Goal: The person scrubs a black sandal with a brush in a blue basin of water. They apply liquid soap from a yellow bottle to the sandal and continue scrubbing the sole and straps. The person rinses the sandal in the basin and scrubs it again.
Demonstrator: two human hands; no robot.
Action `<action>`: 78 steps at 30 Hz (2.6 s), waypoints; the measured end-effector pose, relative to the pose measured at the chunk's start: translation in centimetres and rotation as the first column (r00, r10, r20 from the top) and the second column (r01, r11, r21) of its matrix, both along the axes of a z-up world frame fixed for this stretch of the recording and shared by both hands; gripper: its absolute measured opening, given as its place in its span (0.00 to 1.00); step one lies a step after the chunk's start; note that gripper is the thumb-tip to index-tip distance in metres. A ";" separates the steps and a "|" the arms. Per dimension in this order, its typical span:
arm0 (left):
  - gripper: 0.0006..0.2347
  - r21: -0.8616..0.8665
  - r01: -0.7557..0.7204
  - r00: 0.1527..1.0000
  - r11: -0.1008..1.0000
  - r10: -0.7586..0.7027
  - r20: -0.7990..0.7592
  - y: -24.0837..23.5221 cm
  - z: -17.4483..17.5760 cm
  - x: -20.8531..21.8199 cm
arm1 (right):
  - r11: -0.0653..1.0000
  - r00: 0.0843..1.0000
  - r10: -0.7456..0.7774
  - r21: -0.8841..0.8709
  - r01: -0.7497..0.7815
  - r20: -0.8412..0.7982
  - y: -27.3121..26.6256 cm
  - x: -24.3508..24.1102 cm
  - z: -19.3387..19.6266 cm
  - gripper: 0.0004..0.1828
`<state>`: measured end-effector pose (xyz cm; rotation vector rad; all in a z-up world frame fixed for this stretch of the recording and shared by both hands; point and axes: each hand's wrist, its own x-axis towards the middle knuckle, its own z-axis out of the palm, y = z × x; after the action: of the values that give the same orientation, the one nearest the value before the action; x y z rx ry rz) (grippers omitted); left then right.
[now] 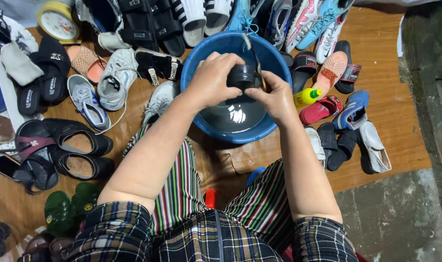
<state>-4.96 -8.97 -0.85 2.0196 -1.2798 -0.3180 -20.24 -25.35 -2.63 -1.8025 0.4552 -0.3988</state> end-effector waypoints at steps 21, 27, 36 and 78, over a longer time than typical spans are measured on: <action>0.21 -0.128 -0.436 0.876 0.891 0.452 0.165 0.3 0.2 0.2 | 0.870 0.998 0.029 -0.492 0.006 0.064 4.8 -0.8 1.8 0.24; 0.20 -0.292 -0.426 0.888 0.856 0.457 0.045 1.7 1.3 0.6 | 0.859 0.987 -0.162 -0.494 0.135 -0.013 1.3 -0.8 -1.1 0.26; 0.21 -0.247 -0.449 0.879 0.859 0.474 0.048 2.7 0.8 1.4 | 0.887 0.990 -0.016 -0.455 0.079 0.141 5.8 -0.4 0.6 0.26; 0.17 -0.362 -0.446 0.880 0.819 0.328 -0.343 6.9 1.7 2.7 | 0.909 0.913 -0.369 -0.273 0.315 -0.174 0.6 0.4 -1.5 0.24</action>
<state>-2.28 -2.08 0.90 1.7263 -0.6659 -0.0895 -19.83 -24.72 -4.13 -2.0145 0.9261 -0.5152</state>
